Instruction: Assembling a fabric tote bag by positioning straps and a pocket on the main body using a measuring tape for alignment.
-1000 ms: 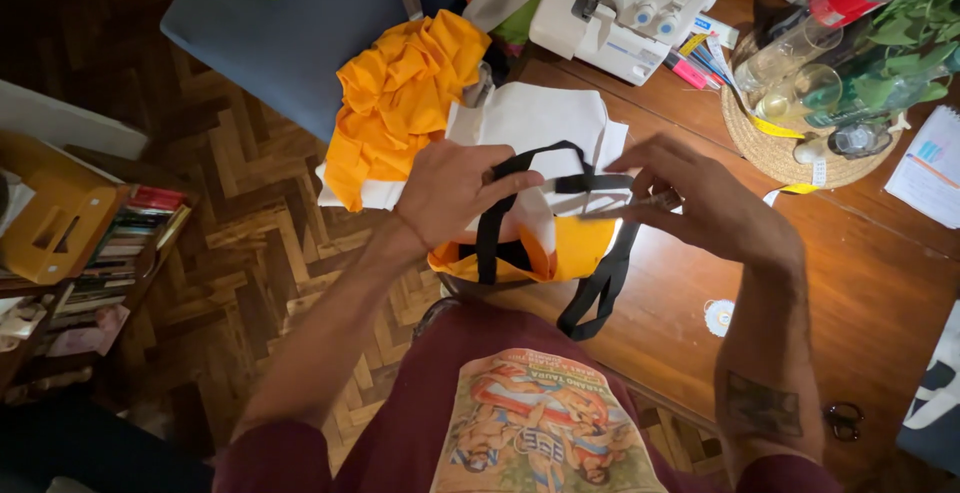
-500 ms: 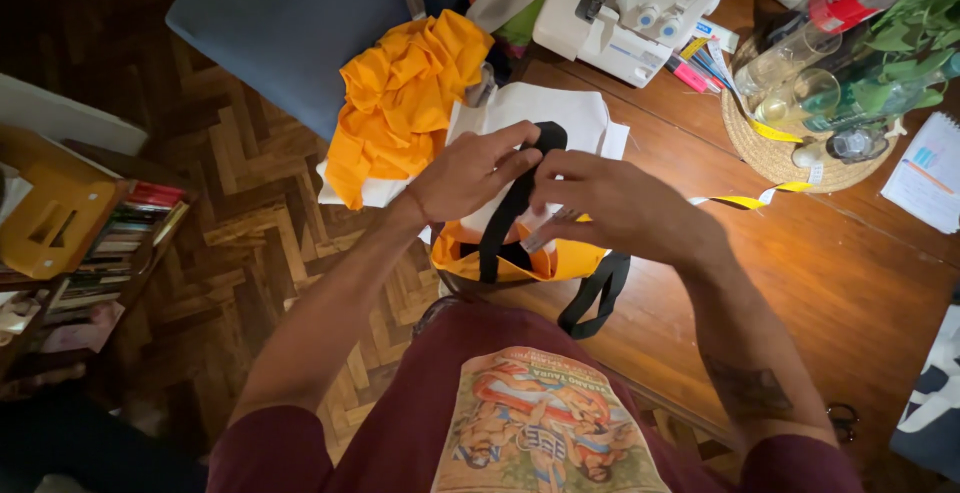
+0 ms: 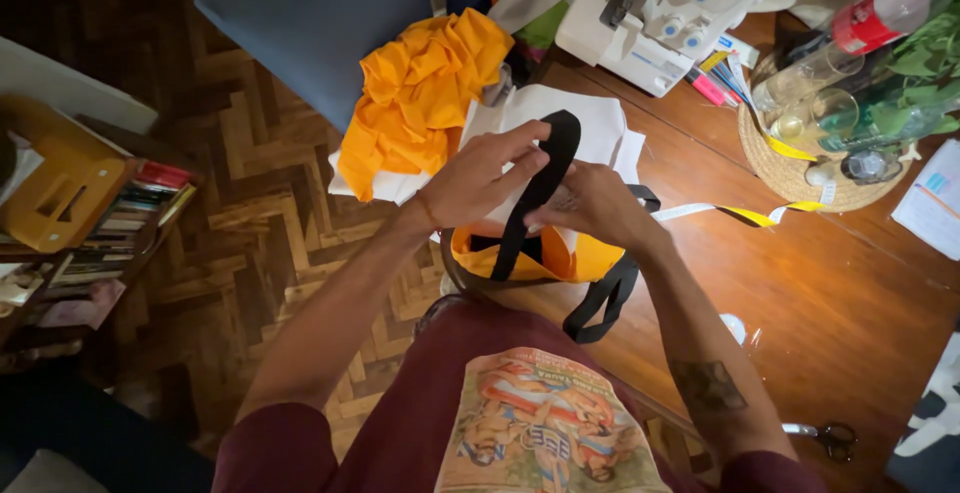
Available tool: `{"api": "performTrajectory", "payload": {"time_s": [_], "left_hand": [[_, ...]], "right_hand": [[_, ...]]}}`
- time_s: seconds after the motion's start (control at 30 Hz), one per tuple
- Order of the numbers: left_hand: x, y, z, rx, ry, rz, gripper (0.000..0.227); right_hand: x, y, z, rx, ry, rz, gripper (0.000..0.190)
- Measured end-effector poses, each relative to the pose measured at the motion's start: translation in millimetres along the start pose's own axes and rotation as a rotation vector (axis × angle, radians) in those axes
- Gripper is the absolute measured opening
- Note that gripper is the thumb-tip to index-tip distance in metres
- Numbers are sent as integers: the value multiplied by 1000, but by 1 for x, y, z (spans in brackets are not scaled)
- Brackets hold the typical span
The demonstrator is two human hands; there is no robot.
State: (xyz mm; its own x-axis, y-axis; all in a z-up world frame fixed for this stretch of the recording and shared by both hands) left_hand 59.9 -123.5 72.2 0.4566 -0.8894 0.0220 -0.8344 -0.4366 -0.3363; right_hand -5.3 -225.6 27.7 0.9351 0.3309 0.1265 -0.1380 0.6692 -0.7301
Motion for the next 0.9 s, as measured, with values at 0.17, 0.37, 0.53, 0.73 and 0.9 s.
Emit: {"api": "performTrajectory", "payload": {"time_s": [0.17,0.37,0.53,0.73,0.9], "left_hand": [[-5,7,-21,-29,22,56,54],[-6,32,36,164,-48,175,70],[-6,36,86,207,-246,158,41],[-14,33,98,32,-273,9,22],[-22,30,103,-57,-273,-162,28]], "right_hand": [[-3,8,0,302,-76,-9,29],[-2,-7,21,244,-7,0,28],[-20,0,-13,88,137,-40,37],[-17,-21,6,148,224,48,28],[-33,-32,25,-180,274,280,61]]}}
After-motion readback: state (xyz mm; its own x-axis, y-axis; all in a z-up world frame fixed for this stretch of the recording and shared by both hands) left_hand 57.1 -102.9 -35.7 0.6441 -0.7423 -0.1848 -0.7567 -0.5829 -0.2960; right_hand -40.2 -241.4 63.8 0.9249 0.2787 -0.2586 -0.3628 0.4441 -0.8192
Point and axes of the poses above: each hand's wrist, its own x-axis towards the middle knuckle, its own y-axis out of the palm, z = x × y, the point moved 10 cm from there along x, towards the middle knuckle, and after that the axes turned 6 degrees about -y, right-handed, at the moved point
